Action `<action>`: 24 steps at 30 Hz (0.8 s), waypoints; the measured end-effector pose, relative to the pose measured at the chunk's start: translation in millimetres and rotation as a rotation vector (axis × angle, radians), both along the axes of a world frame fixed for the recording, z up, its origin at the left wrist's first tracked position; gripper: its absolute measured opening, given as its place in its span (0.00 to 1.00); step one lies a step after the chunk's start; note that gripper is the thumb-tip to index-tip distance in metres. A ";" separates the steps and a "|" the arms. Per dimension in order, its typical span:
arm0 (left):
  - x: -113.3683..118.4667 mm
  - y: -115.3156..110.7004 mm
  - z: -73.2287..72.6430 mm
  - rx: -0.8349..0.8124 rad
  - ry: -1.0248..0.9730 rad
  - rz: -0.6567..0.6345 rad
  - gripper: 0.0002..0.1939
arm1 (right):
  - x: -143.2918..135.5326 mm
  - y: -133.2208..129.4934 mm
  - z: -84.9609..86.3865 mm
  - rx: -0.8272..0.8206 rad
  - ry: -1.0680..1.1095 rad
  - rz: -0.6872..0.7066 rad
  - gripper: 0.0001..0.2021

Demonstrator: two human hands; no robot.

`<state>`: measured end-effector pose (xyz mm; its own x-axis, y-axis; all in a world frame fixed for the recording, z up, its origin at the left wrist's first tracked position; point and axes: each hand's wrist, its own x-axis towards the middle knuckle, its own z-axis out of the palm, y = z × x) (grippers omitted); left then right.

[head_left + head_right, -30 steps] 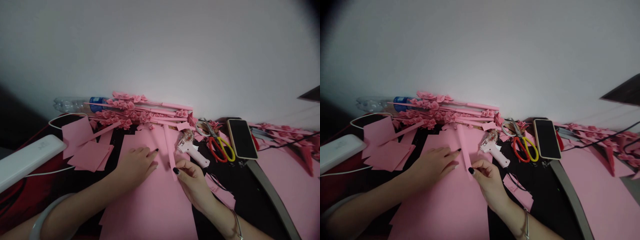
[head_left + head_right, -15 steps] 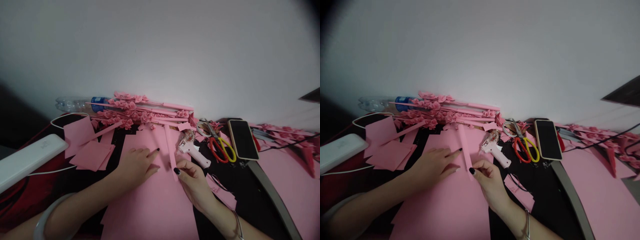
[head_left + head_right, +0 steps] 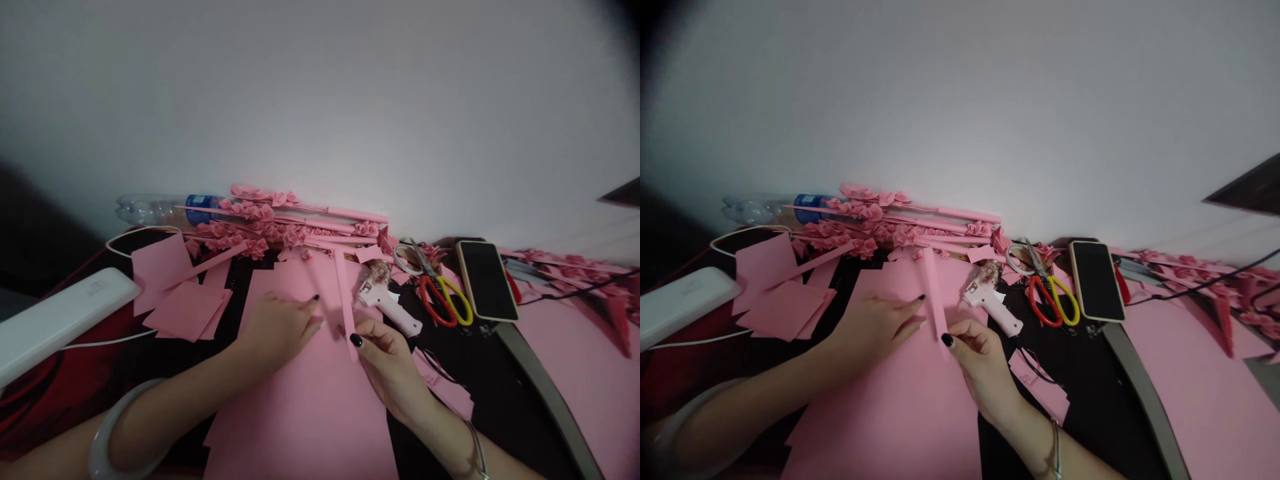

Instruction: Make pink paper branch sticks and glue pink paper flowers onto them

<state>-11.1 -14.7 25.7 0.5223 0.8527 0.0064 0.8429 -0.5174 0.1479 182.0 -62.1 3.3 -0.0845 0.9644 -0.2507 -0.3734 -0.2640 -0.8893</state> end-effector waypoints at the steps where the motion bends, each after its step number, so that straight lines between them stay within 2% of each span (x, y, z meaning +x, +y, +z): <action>1: -0.6 -0.7 0.5 0.011 0.001 0.045 0.20 | 0.0 0.2 0.2 0.002 0.003 -0.001 0.08; 4: -4.9 -1.2 -2.4 0.049 -0.070 0.091 0.20 | 0.6 1.2 0.9 0.000 0.019 0.004 0.08; 7: -9.7 0.6 -6.7 0.040 -0.327 0.004 0.16 | 1.9 2.6 2.6 -0.017 0.041 0.024 0.09; 9: -10.6 1.7 -6.9 -0.082 -0.553 -0.039 0.16 | 3.1 3.3 4.9 -0.022 0.064 0.048 0.09; 12: -8.0 2.1 -3.9 -0.441 -0.865 -0.047 0.19 | 4.6 3.3 9.2 -0.048 0.140 0.118 0.08; 14: -5.3 1.8 -2.0 -0.660 -1.027 -0.048 0.20 | 5.0 2.7 11.5 -0.097 0.210 0.186 0.08; 16: -2.8 1.5 -1.2 -0.794 -1.121 -0.059 0.18 | 4.9 1.9 12.7 -0.147 0.266 0.255 0.08; 21: 1.3 -0.7 -4.7 -0.885 -1.230 -0.130 0.09 | 4.3 -0.7 12.5 -0.203 0.275 0.351 0.11; 24: 2.2 -1.3 -8.6 -0.861 -1.273 -0.066 0.12 | 4.6 -2.5 12.4 -0.165 0.252 0.369 0.10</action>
<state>-8.9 -16.0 17.1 0.5890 0.8081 -0.0037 -0.0898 0.0701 0.9935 186.6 -64.6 15.7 -0.4918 0.8074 -0.3260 -0.4267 -0.5499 -0.7180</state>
